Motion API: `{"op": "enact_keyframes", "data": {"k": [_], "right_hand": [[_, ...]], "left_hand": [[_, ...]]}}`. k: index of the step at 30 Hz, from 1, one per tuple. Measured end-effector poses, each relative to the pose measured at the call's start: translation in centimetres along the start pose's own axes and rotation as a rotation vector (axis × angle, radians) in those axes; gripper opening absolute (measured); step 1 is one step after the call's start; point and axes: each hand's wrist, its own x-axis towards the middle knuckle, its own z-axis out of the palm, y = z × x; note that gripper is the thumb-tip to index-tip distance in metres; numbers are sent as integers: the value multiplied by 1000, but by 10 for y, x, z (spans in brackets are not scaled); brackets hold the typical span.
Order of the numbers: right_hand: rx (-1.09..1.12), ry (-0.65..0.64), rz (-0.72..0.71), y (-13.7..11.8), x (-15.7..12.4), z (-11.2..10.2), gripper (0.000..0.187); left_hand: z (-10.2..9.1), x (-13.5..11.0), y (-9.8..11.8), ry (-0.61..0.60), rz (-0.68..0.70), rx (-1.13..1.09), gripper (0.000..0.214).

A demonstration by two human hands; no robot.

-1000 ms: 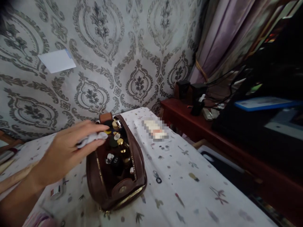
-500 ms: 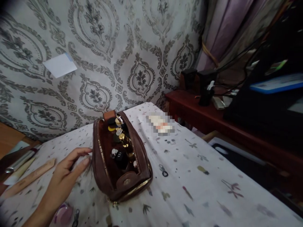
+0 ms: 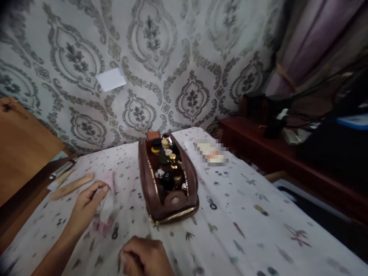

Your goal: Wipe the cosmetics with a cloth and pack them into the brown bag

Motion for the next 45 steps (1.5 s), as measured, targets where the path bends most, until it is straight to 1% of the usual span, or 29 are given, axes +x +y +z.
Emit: {"op": "enact_keyframes", "data": {"k": [2,4,6,8,10,13,17,23,27,31,34,36,38,40,42,44,45], "right_hand": [[-75,9,-6,-4,1,1,26],[-123,16,-18,-7,1,1,30],[-159,17,-21,-7,1,2,30],[-196,9,-8,-3,2,4,30],[-236,-5,9,2,3,6,30],[-287,-29,49,6,4,9,31],[-327,-74,72,7,5,12,33],[-384,-104,90,8,9,19,35],[-487,-139,43,1,21,26,29],[-581,-111,-56,-3,42,44,23],[-638,-86,-148,3,61,65,29],[-665,-97,-168,11,71,78,37],[-667,-98,-178,20,78,87,40],[-635,-66,-208,29,80,91,40],[-591,-22,-227,37,81,90,38],[-560,8,-204,44,81,88,36],[-550,17,-188,46,82,86,36]], "left_hand": [[-13,3,-16,127,29,-13,33],[-24,6,-34,222,50,-29,33],[-31,8,-51,294,47,-23,32],[-32,7,-66,331,31,10,32],[-30,3,-77,318,19,44,30],[-25,-3,-86,242,28,87,27],[-23,-10,-88,150,58,194,22],[-21,-11,-95,98,75,309,19],[-24,-8,-106,104,72,318,21],[-25,-6,-113,142,64,298,20],[-25,-5,-116,196,56,287,22],[-26,-2,-118,252,37,284,24],[-32,3,-122,322,3,281,28],[-43,11,-127,390,-40,280,29],[-60,21,-135,451,-89,287,23],[-83,31,-144,500,-152,313,15],[-95,35,-149,522,-194,336,15]]}}
